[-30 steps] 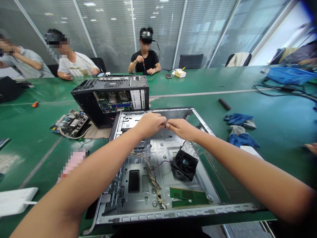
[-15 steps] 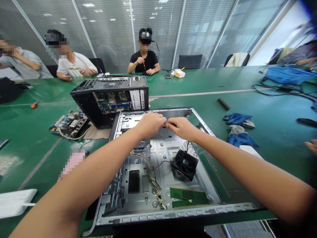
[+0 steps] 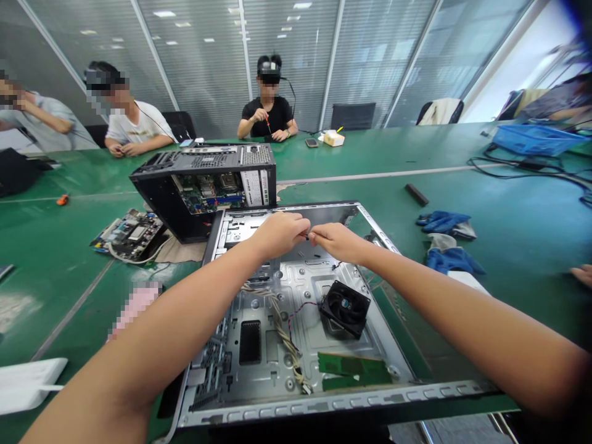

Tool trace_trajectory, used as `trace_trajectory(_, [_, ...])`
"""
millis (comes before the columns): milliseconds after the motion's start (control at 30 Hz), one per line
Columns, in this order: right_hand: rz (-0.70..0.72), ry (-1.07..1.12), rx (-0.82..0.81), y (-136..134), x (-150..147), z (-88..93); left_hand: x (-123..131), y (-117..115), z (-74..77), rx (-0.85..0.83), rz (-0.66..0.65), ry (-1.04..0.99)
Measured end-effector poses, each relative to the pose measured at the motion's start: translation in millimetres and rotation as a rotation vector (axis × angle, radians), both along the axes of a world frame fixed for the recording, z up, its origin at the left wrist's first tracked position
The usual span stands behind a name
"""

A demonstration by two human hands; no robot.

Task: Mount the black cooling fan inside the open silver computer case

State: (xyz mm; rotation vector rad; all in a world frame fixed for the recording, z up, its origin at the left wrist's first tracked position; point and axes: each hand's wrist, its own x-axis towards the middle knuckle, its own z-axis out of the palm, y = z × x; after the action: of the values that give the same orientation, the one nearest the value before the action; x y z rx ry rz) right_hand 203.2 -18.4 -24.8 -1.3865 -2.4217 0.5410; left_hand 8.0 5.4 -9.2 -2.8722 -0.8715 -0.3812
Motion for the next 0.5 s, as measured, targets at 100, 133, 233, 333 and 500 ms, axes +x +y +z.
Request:
trace_trajectory(100, [-0.008, -0.002, -0.009, -1.6, -0.3, 1.0, 0.2, 0.4, -0.5, -0.007, 0.002, 0.010])
trace_trajectory(133, [-0.010, -0.002, -0.011, -2.1, -0.6, 1.4, 0.2, 0.6, -0.7, -0.011, 0.004, 0.014])
trace_trajectory(233, [-0.015, -0.011, -0.006, -3.2, -1.6, 2.6, 0.1, 0.9, -1.8, -0.024, 0.016, 0.022])
trace_trajectory(333, [-0.027, -0.026, 0.005, -3.6, -2.6, 3.1, 0.0, 0.8, -3.0, -0.044, 0.033, 0.034])
trace_trajectory(500, [-0.043, -0.008, 0.021, -4.8, -3.1, 1.2, -0.5, 1.4, -4.1, -0.054, 0.033, 0.017])
